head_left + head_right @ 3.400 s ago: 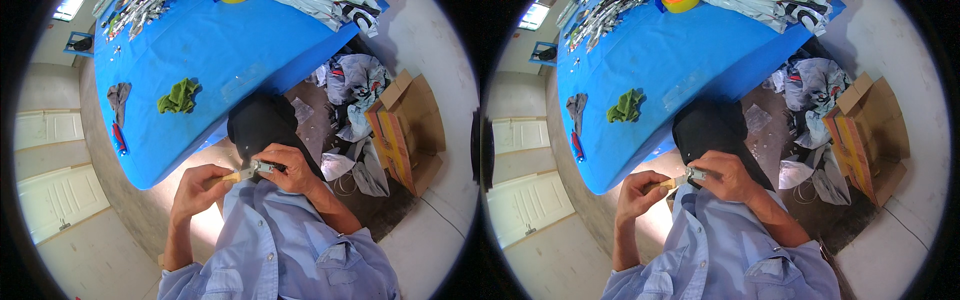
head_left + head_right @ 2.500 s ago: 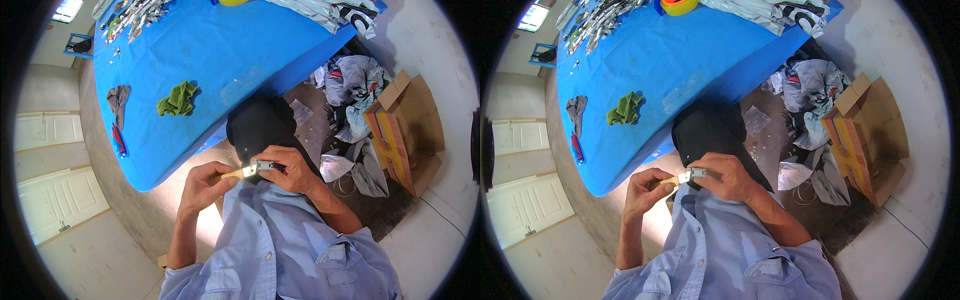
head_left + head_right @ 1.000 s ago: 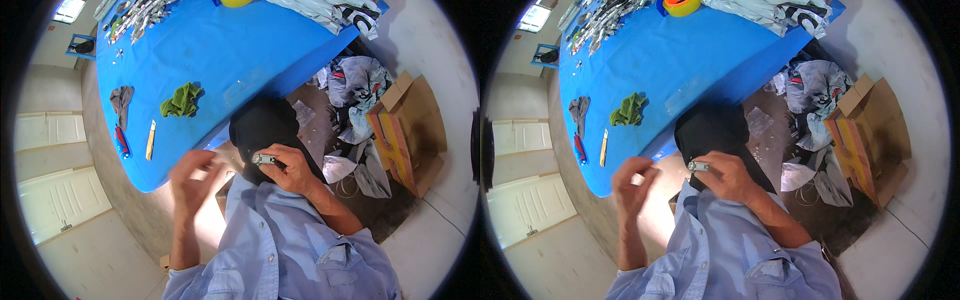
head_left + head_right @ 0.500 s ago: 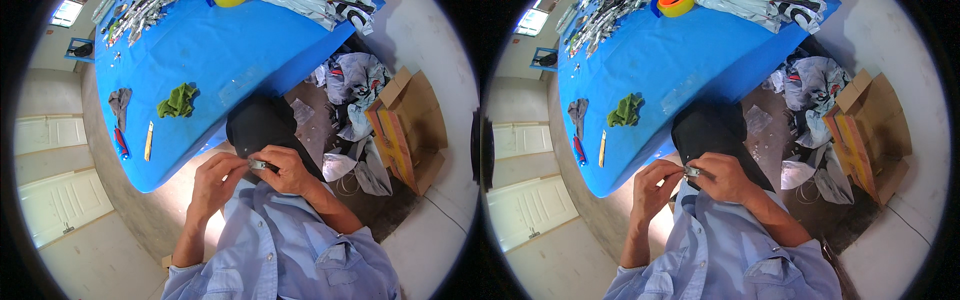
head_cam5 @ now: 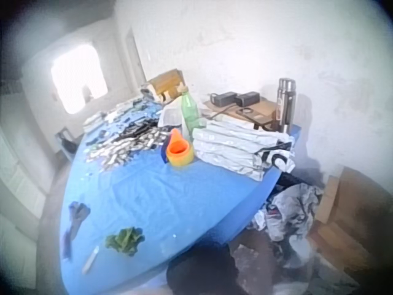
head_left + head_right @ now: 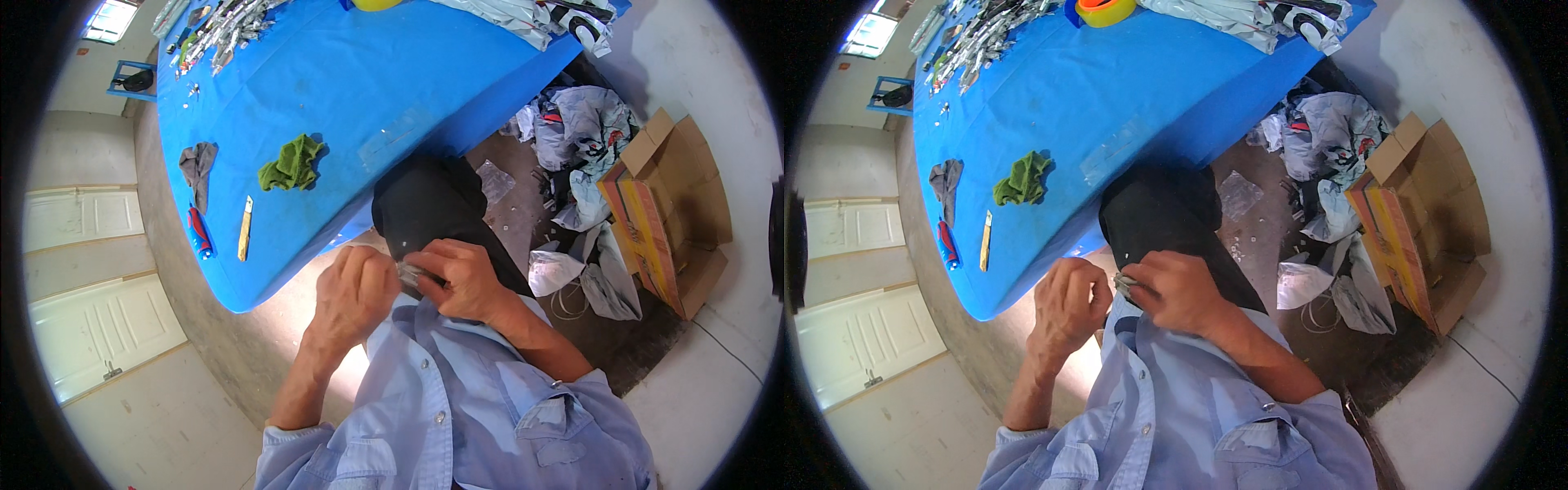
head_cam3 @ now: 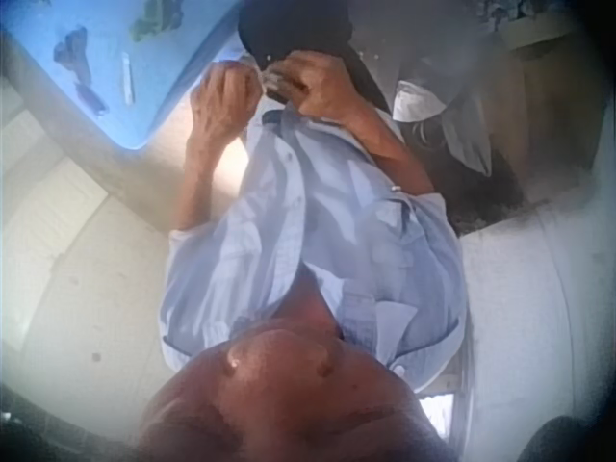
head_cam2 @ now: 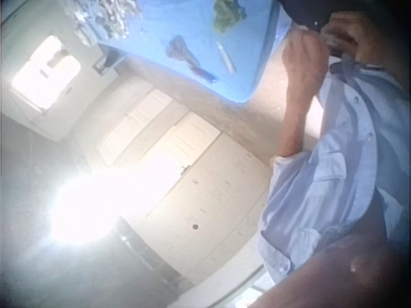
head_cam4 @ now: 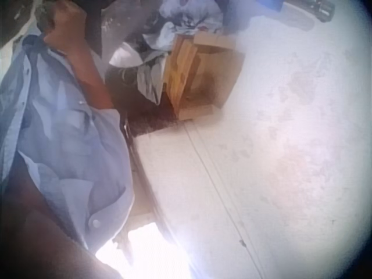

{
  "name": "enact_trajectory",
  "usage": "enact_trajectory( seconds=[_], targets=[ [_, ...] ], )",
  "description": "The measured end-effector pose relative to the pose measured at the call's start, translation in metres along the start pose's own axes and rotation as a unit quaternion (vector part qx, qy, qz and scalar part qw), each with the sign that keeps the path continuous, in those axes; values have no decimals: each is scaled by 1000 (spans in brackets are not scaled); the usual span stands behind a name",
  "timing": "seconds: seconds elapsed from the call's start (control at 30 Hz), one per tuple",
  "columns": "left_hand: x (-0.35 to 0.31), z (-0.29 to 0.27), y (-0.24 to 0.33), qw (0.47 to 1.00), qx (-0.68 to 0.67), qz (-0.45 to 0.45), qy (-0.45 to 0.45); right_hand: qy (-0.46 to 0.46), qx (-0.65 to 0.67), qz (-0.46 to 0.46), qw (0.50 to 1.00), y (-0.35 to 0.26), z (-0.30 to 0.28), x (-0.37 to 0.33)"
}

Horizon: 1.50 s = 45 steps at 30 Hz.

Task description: The person wipes a metal tool part with a cloth, applies adhesive from a tube, and fits components together by hand.

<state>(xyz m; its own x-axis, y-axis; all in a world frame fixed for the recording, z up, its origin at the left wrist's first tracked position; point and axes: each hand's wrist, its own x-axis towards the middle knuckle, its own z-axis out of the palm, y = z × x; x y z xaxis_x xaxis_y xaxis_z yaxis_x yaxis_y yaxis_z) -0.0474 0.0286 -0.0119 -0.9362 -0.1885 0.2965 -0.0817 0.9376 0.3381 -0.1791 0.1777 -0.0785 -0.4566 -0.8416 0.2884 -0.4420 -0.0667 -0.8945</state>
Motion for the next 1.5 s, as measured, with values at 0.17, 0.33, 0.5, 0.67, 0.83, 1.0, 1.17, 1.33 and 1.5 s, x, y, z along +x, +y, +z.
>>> enact_trajectory(
  seconds=[0.17,0.33,0.5,0.67,0.83,1.0,1.17,1.33,1.5],
  targets=[
    [4,-6,-4,986,-109,-124,38,28,26,7,999,6,0,0],
    [-10,-8,-10,965,-155,-205,57,25,101,33,994,9,-3,-1],
    [-44,0,-31,965,-85,-248,-5,29,154,15,988,13,-5,-2],
    [-60,7,-36,965,-23,-259,-33,26,182,5,983,13,-7,-2],
    [-45,3,-22,961,-40,-271,-36,-2,178,45,983,5,-15,-1],
    [-42,5,-19,954,-105,-282,-14,-2,186,53,981,4,-15,-2],
    [-27,0,-1,940,-188,-286,10,-5,183,51,982,5,-14,-1],
    [-25,1,5,937,-217,-275,-11,-6,176,50,983,5,-16,0],
    [-40,20,-9,956,-98,-274,-16,12,190,70,979,9,-13,-2]
  ],
)
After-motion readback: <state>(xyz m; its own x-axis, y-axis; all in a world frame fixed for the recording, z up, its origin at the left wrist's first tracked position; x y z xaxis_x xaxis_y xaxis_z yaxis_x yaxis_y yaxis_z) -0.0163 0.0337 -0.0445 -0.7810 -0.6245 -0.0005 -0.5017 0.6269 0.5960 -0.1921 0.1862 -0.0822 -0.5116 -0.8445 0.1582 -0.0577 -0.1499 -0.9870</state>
